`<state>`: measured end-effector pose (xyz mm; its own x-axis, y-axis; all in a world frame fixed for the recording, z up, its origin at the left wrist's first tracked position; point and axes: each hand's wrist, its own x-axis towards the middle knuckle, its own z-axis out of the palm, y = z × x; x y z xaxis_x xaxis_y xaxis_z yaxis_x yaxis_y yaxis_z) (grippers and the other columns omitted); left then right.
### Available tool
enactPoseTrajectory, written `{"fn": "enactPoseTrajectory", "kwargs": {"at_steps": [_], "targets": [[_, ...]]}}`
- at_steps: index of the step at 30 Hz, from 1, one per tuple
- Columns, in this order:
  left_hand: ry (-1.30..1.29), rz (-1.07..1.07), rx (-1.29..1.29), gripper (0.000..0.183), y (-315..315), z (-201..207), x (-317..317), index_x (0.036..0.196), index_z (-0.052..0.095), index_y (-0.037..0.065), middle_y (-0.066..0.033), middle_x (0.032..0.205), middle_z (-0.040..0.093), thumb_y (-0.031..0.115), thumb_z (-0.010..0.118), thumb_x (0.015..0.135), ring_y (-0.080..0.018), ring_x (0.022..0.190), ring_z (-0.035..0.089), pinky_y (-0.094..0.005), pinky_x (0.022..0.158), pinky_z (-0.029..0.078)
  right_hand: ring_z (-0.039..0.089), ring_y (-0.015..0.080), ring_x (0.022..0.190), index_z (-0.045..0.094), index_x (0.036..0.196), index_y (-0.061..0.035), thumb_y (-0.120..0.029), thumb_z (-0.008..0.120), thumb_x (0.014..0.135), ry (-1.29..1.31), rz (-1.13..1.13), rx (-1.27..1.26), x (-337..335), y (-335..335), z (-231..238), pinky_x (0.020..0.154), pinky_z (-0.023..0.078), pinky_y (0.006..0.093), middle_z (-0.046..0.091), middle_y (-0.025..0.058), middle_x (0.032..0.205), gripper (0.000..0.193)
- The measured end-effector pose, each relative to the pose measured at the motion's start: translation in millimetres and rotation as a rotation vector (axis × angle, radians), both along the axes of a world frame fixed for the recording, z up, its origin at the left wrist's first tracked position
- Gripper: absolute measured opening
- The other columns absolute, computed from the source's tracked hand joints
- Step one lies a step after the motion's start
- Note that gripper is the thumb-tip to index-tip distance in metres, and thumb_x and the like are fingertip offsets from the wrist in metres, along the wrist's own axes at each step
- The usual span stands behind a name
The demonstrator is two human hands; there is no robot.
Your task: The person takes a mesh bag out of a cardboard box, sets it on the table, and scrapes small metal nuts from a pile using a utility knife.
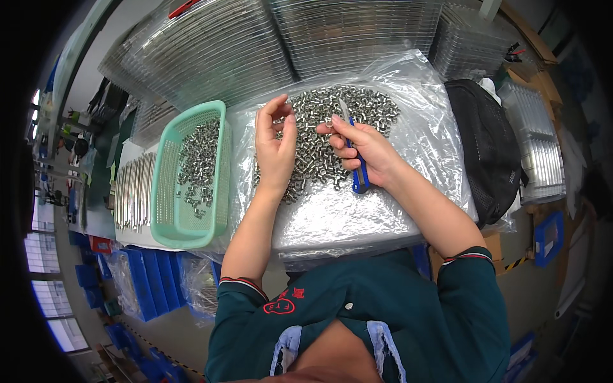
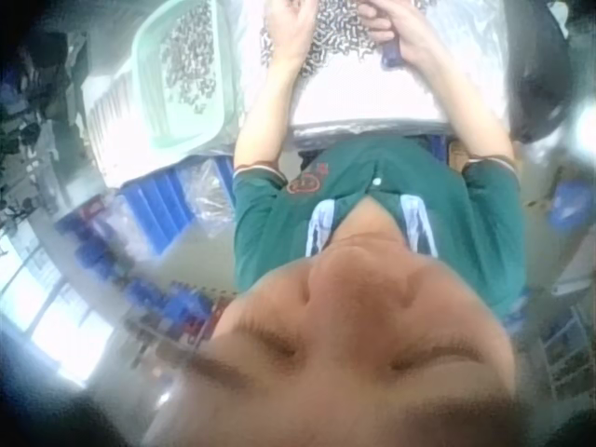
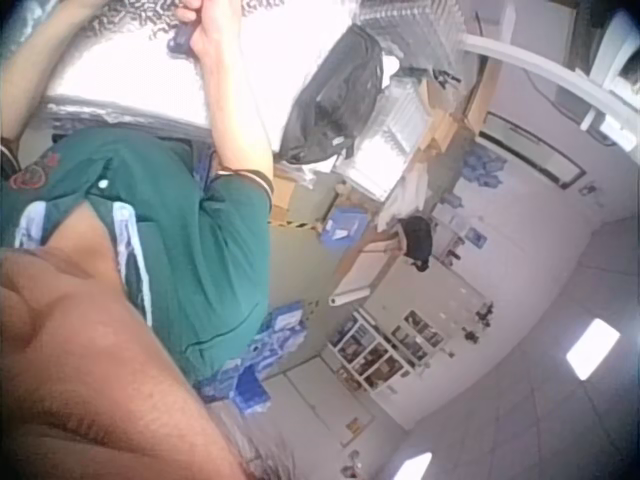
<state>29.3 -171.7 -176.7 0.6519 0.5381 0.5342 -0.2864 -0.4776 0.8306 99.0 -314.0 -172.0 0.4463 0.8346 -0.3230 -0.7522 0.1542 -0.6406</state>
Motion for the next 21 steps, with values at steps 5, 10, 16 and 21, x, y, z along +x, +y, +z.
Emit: {"fn": "enactPoseTrajectory", "kwargs": {"at_steps": [5, 10, 16, 21], "targets": [[0.051, -0.143, 0.436, 0.018, 1.9, -2.8, -1.6, 0.096, 0.062, 0.007, -0.0065, 0.091, 0.057, 0.012, 0.061, 0.078, -0.0203, 0.087, 0.053, -0.0307, 0.074, 0.044, 0.035, -0.0017, 0.047, 0.053, 0.096, -0.003, -0.026, 0.051, 0.089, 0.012, 0.004, 0.013, 0.9, -1.1, -1.4, 0.036, 0.028, 0.0115, 0.045, -0.0055, 0.065, 0.025], [0.029, -0.148, 0.475, 0.018, -1.1, -4.1, 0.2, 0.091, 0.065, 0.009, -0.0036, 0.09, 0.058, 0.013, 0.064, 0.074, -0.0207, 0.086, 0.053, -0.0315, 0.074, 0.044, 0.038, -0.002, 0.047, 0.05, 0.082, -0.0098, -0.023, 0.054, 0.087, 0.043, -0.028, 0.025, 2.1, -0.5, -4.2, 0.034, 0.029, 0.0115, 0.048, -0.0051, 0.066, 0.015], [0.013, -0.137, 0.456, 0.018, -1.9, -3.6, -0.5, 0.091, 0.065, 0.009, -0.0037, 0.088, 0.059, 0.011, 0.065, 0.073, -0.0209, 0.084, 0.053, -0.0311, 0.072, 0.044, 0.038, -0.0019, 0.047, 0.049, 0.081, -0.0102, -0.024, 0.053, 0.088, 0.048, -0.018, 0.024, 2.9, -0.7, -5.7, 0.034, 0.029, 0.0117, 0.048, -0.005, 0.065, 0.016], [0.032, -0.151, 0.433, 0.018, -1.8, -6.3, 0.1, 0.092, 0.065, 0.009, -0.0043, 0.087, 0.058, 0.011, 0.064, 0.074, -0.0211, 0.084, 0.053, -0.0311, 0.072, 0.044, 0.037, -0.0018, 0.047, 0.049, 0.081, -0.0102, -0.024, 0.053, 0.088, 0.056, -0.013, 0.029, 4.1, -0.9, -7.2, 0.034, 0.029, 0.0117, 0.048, -0.0053, 0.065, 0.015]]}}
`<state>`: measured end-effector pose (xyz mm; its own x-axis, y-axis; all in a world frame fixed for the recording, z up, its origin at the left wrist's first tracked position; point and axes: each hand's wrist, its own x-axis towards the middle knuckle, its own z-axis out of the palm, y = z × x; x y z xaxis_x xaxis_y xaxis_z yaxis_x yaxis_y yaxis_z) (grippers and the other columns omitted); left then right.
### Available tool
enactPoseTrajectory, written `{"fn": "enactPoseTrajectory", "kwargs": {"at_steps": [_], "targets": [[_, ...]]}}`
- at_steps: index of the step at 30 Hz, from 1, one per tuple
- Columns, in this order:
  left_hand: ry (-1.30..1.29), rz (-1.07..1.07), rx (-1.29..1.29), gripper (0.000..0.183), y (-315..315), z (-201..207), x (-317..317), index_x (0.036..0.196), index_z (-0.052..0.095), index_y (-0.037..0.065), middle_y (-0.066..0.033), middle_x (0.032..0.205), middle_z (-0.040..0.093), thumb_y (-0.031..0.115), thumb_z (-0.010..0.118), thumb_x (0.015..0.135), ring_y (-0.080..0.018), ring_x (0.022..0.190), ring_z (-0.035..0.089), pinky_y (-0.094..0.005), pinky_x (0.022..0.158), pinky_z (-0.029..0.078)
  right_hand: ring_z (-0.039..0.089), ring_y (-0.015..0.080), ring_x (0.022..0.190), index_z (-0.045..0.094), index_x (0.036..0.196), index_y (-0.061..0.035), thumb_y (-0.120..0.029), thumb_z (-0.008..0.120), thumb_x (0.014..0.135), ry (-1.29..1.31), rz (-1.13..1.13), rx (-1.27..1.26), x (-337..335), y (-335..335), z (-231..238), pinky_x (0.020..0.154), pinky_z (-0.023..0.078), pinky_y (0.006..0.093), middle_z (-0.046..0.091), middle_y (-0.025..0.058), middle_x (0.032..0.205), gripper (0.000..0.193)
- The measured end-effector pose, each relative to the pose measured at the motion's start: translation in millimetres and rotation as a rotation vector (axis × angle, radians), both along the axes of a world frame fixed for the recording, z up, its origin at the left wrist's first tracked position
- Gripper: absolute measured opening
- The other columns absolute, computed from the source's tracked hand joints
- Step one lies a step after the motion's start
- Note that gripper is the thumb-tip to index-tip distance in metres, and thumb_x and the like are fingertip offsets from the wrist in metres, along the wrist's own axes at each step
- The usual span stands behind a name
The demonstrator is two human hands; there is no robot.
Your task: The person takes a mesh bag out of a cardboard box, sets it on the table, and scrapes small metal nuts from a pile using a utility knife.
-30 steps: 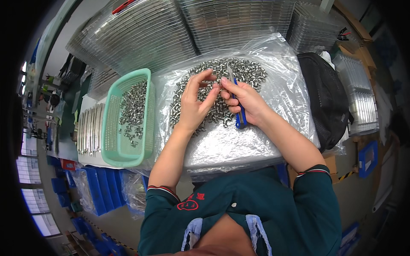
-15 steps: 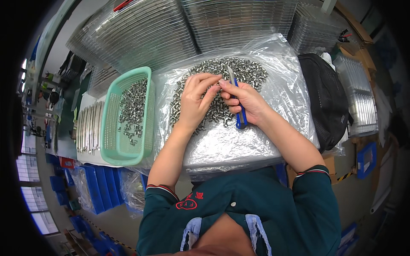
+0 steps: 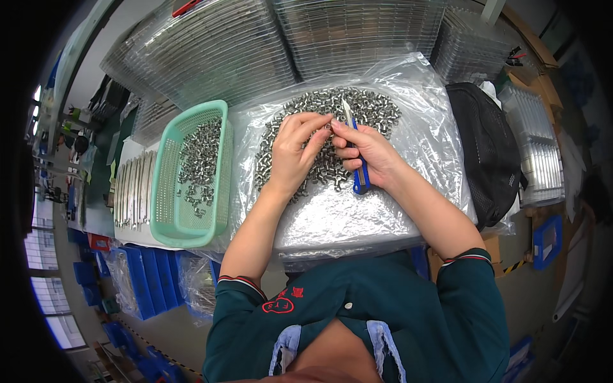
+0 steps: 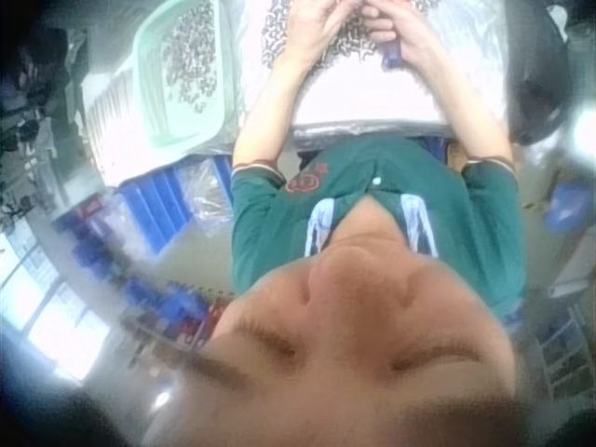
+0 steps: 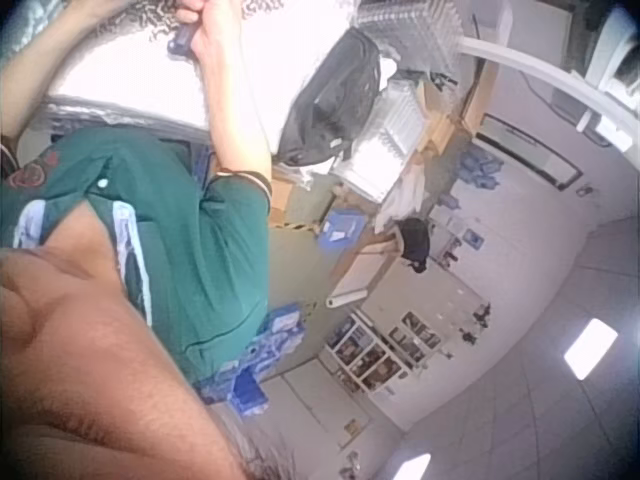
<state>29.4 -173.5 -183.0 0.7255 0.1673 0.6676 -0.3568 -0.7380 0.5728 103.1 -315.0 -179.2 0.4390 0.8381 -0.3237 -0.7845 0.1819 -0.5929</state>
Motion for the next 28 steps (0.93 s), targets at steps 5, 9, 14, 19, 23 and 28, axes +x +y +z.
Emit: {"fn": "enactPoseTrajectory", "kwargs": {"at_steps": [5, 9, 14, 19, 23, 28], "targets": [[-0.023, -0.001, 0.006, 0.017, 0.3, 1.3, 0.0, 0.09, 0.064, 0.007, -0.0051, 0.089, 0.058, 0.009, 0.064, 0.073, -0.0219, 0.084, 0.054, -0.0316, 0.072, 0.044, 0.037, -0.0016, 0.047, 0.049, 0.084, -0.0107, -0.022, 0.053, 0.088, -0.005, 0.002, -0.007, -0.7, 0.1, 0.8, 0.034, 0.028, 0.0116, 0.047, -0.0053, 0.066, 0.013], [-0.044, -0.014, -0.007, 0.015, -0.1, 3.5, -0.2, 0.087, 0.061, 0.007, -0.0059, 0.09, 0.058, 0.007, 0.064, 0.072, -0.0227, 0.085, 0.054, -0.0322, 0.073, 0.044, 0.037, -0.0015, 0.047, 0.049, 0.089, -0.0111, -0.021, 0.054, 0.087, 0.0, -0.011, -0.01, -2.4, 0.2, 2.3, 0.035, 0.028, 0.0113, 0.047, -0.0048, 0.067, 0.012], [-0.026, -0.027, -0.059, 0.017, -0.6, 1.0, 0.4, 0.087, 0.059, 0.006, -0.0064, 0.09, 0.058, 0.005, 0.064, 0.071, -0.0236, 0.086, 0.054, -0.0327, 0.074, 0.043, 0.037, -0.0014, 0.047, 0.049, 0.093, -0.011, -0.022, 0.055, 0.086, -0.026, -0.022, -0.004, -2.6, -0.2, 1.7, 0.035, 0.028, 0.011, 0.046, -0.0047, 0.066, 0.014], [-0.056, -0.022, 0.035, 0.018, -1.1, 2.6, 0.8, 0.087, 0.058, 0.006, -0.007, 0.09, 0.058, 0.004, 0.064, 0.07, -0.0243, 0.086, 0.054, -0.033, 0.075, 0.043, 0.037, -0.0018, 0.047, 0.05, 0.091, -0.0101, -0.023, 0.056, 0.086, -0.117, -0.017, -0.047, -4.6, 1.0, 3.8, 0.035, 0.028, 0.0112, 0.046, -0.0047, 0.067, 0.015], [-0.041, -0.011, -0.045, 0.02, -2.3, 0.8, -0.1, 0.088, 0.058, 0.006, -0.0073, 0.09, 0.058, 0.005, 0.065, 0.07, -0.0244, 0.085, 0.054, -0.0328, 0.074, 0.043, 0.037, -0.0019, 0.047, 0.05, 0.09, -0.0096, -0.024, 0.056, 0.086, -0.08, -0.014, -0.019, -2.4, 1.1, 1.7, 0.035, 0.028, 0.0113, 0.045, -0.0048, 0.067, 0.015], [-0.024, -0.065, 0.002, 0.026, 3.5, 2.5, -3.6, 0.096, 0.058, 0.007, -0.009, 0.092, 0.058, 0.007, 0.065, 0.071, -0.0254, 0.088, 0.054, -0.0333, 0.077, 0.043, 0.037, -0.0017, 0.047, 0.051, 0.091, -0.0091, -0.025, 0.055, 0.086, -0.1, 0.018, -0.042, -2.2, 2.5, 2.6, 0.035, 0.029, 0.0111, 0.047, -0.0046, 0.068, 0.017]]}}
